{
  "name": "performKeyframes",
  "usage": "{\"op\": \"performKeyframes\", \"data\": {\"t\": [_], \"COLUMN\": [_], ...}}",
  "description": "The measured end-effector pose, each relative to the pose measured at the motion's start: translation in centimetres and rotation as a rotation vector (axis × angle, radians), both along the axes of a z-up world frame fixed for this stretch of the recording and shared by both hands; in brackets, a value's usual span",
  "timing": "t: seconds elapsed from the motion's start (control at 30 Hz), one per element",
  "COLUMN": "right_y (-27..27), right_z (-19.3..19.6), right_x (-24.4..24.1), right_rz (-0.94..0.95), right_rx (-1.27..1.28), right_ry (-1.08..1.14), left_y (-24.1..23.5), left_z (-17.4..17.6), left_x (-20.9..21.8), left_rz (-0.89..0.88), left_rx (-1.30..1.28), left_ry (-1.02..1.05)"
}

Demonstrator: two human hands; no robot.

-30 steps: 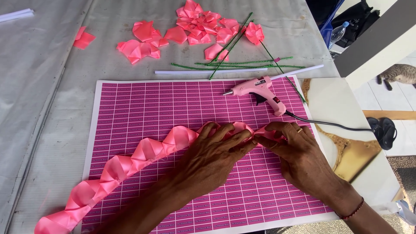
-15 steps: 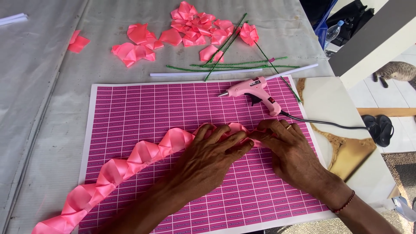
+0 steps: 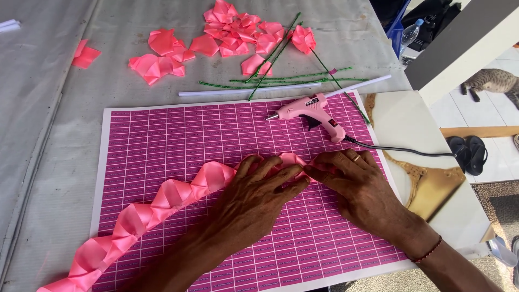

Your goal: Using a hot glue gun to assemble pink ribbon pieces into a decorative petal strip on a grid mat.

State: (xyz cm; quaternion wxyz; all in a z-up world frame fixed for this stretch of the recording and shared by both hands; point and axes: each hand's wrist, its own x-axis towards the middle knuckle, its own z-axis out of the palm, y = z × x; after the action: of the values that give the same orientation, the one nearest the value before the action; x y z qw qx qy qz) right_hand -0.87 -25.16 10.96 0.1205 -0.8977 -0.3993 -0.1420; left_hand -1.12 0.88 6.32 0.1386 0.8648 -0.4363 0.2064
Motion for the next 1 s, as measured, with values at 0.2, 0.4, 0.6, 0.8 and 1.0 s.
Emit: {"op": "performKeyframes", "data": {"t": [0.2,0.4,0.6,0.8,1.0], "right_y": [0.1,0.4,0.3,0.1,-0.2], "right_z": [-0.2,0.6,1.2,2.2,0.9], "right_x": [-0.1,-0.2,0.0,0.2,-0.6], "right_rz": [0.005,0.02,0.061,0.001,-0.007], "right_rx": [-0.189,-0.21,-0.083,0.191,0.064], "right_ry": [-0.128,-0.142,-0.06,0.239,-0.063], "left_y": [-0.2,-0.3,-0.1,0.1,0.1], "left_z": [1.0,2.7,3.9,3.0,2.3], "left_x": [0.1,-0.1,-0.5,-0.2,-0.3], "left_rz": [-0.01,-0.054,-0.081,-0.075,-0.08], "left_rx": [-0.015,-0.129,-0.257,-0.215,-0.228], "left_ry": [0.007,0.039,0.136,0.147,0.128]}}
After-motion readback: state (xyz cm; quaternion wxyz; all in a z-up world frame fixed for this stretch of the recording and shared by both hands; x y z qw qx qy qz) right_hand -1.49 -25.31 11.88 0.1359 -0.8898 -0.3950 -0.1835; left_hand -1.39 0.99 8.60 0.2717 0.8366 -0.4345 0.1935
